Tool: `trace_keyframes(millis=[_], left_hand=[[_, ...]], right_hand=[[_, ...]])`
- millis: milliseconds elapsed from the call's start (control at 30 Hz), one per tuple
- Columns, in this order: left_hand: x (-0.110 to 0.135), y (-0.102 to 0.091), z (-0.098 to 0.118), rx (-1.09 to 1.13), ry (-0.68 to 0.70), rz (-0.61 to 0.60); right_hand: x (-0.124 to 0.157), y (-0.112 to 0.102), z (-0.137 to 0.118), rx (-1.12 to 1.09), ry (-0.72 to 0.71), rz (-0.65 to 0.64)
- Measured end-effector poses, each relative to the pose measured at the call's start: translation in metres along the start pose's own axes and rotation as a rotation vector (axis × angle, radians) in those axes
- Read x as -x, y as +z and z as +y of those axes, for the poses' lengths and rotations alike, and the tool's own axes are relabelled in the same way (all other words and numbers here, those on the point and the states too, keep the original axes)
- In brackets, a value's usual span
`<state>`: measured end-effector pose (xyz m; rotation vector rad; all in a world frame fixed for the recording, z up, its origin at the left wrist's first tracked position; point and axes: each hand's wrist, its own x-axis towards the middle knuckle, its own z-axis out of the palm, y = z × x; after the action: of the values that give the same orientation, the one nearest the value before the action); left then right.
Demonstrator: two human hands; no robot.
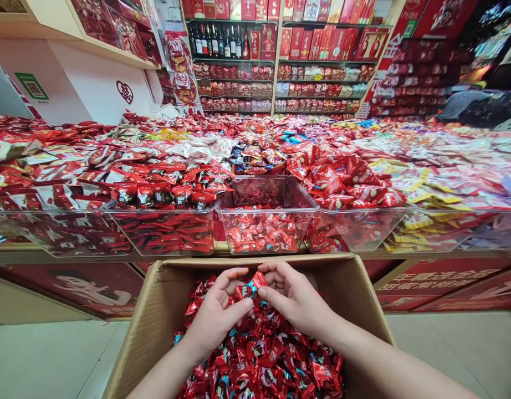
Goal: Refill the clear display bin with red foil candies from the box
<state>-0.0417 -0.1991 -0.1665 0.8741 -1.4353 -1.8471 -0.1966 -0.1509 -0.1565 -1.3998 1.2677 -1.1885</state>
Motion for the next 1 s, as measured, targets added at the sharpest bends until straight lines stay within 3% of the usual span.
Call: trace_keyframes(millis=[133, 367, 433, 500, 567, 633, 700, 833, 1000], left_hand=[[0.000, 0.000, -0.001, -0.047, -0.040, -0.065], [-0.001, 0.000, -0.002, -0.022, -0.030, -0.090], [-0.001, -0.002, -0.004, 0.001, -0.025, -0.130], [-0.001, -0.003, -0.007, -0.006, -0.042, -0.138], [-0.002, -0.005, -0.009, -0.036, -0.063, -0.116], [-0.003, -0.006, -0.011, -0.056, -0.077, -0.093], [-0.003, -0.008, -0.012, -0.072, -0.092, -0.081], [-0.003, -0.010, -0.013, -0.127, -0.134, -0.076], [0.000, -0.009, -0.010, -0.145, -0.149, -0.093]], right_hand=[[-0.001, 0.000, -0.004, 0.039, -0.040, -0.012], [0.001, 0.004, -0.003, -0.103, 0.006, 0.020], [-0.001, -0.001, -0.017, -0.009, -0.100, 0.067], [-0.011, -0.013, -0.042, 0.120, -0.299, 0.190], [-0.033, -0.028, -0.072, 0.240, -0.489, 0.352], [-0.068, -0.043, -0.099, 0.378, -0.554, 0.462], [-0.108, -0.053, -0.114, 0.582, -0.409, 0.413], [-0.174, -0.047, -0.106, 0.895, 0.103, 0.070], [-0.199, -0.020, -0.080, 1.027, 0.329, -0.252]])
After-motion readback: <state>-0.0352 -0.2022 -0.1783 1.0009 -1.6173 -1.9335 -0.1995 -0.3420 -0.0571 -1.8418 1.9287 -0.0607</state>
